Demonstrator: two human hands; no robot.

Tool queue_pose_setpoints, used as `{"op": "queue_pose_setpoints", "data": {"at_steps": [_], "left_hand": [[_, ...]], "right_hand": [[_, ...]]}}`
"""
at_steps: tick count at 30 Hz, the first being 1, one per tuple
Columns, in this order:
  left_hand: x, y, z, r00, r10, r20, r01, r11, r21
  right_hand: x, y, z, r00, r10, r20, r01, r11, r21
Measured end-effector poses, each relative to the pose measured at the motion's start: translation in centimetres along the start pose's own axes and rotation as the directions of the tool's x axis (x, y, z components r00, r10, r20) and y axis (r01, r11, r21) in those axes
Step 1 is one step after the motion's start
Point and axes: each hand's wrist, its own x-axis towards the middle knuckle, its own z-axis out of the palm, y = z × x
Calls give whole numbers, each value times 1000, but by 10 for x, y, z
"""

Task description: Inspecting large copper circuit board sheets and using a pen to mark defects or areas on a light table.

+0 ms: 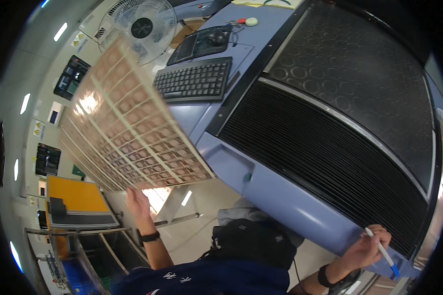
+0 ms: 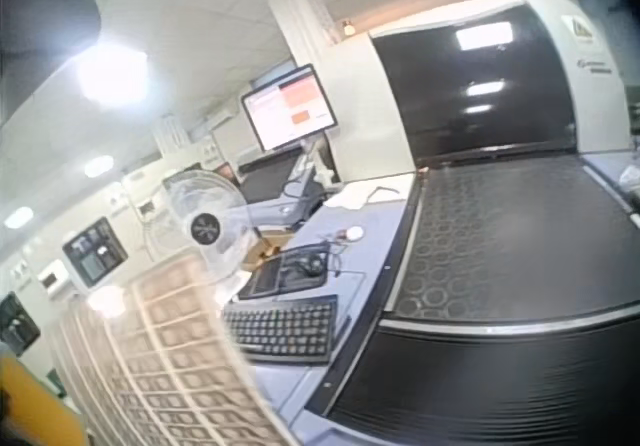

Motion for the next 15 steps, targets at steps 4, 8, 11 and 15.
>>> {"op": "queue_pose_setpoints", "data": {"at_steps": [4,8,11,15], "left_hand": [[-51,11,-67,948,180,-261,-156,982,108],[-63,17,-181,783,221,-581,-29,947,321],[-68,-16,-218,592,278,-756,51,924,380],[-73,-31,-220,580,90,-810,169,959,227]], "right_hand": [[1,-1,7,998,40,-43,-41,998,-42],[5,1,6,995,74,-67,-76,997,-32],[4,3,5,998,15,-54,-16,1000,-27],[-2,3,0,999,11,-43,-14,997,-75]]}}
